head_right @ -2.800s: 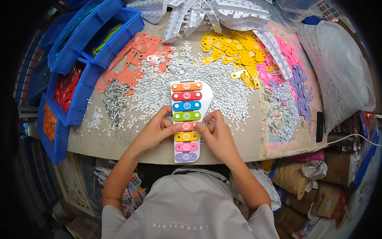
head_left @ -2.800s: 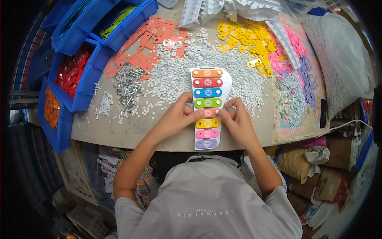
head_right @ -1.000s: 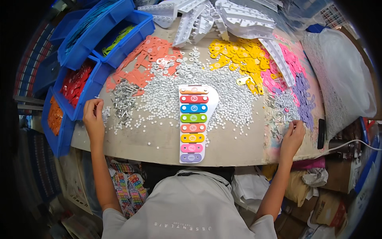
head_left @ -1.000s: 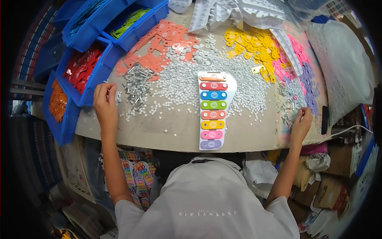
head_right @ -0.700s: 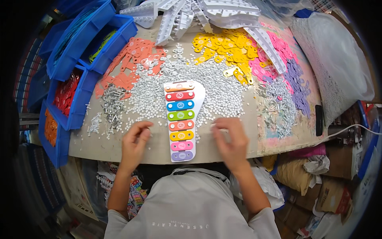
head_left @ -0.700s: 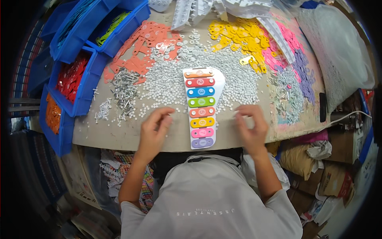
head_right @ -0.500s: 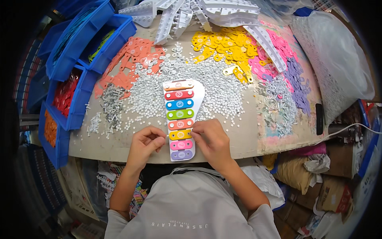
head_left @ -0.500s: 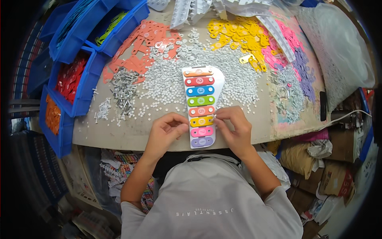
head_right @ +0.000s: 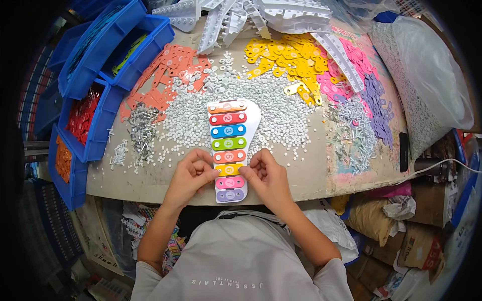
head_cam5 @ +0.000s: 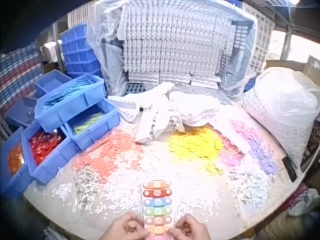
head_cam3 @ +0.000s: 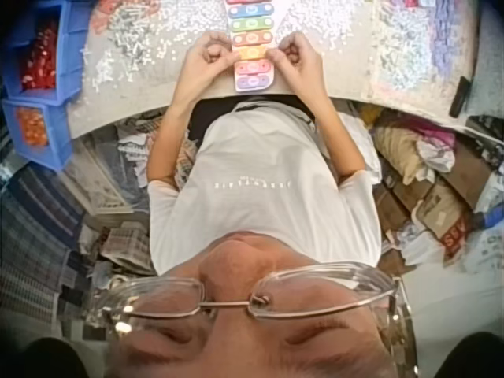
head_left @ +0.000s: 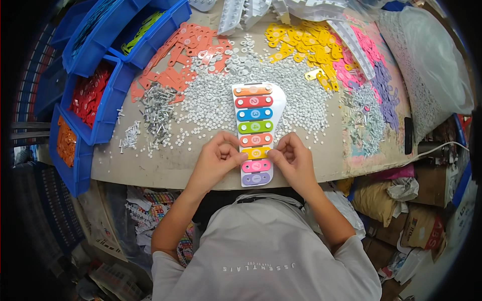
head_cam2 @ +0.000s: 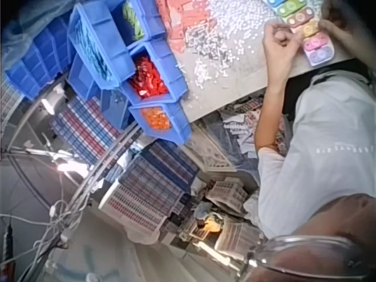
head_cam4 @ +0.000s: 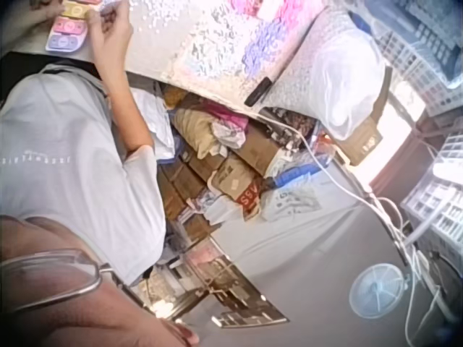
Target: Assembling a toy xylophone by placing various colored plates onto a white plastic base and securing them with pins.
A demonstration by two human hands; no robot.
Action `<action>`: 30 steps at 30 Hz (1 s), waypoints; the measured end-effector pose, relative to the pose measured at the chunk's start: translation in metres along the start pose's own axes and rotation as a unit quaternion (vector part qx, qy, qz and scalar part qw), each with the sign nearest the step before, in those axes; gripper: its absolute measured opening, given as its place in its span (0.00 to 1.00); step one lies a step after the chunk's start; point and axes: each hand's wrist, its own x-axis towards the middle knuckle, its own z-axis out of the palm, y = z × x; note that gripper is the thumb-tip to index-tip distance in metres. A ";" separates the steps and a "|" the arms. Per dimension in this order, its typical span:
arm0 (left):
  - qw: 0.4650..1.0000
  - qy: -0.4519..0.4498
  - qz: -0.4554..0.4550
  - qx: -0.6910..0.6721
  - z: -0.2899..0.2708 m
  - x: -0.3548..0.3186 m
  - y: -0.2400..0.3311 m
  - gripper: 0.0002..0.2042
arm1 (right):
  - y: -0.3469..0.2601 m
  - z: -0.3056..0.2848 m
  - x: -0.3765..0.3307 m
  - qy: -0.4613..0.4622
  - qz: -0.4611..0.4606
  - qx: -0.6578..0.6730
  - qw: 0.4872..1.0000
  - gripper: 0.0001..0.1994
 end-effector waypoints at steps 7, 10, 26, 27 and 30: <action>0.994 -0.022 -0.070 0.077 0.002 0.012 0.006 0.32 | -0.009 -0.012 0.014 -0.141 0.185 0.112 0.966 0.12; 0.991 -0.064 -0.055 0.108 -0.004 0.019 0.000 0.32 | -0.004 -0.013 0.015 -0.160 0.191 0.105 0.963 0.13; 0.993 -0.057 0.001 0.107 -0.002 0.018 -0.004 0.29 | -0.003 -0.006 0.017 -0.176 0.153 0.081 0.969 0.08; 0.993 -0.053 0.004 0.106 -0.001 0.016 -0.001 0.29 | -0.001 -0.008 0.017 -0.172 0.152 0.075 0.970 0.08; 0.981 0.024 0.008 0.193 -0.023 0.006 0.015 0.21 | 0.004 -0.021 0.010 -0.116 0.105 0.119 0.980 0.10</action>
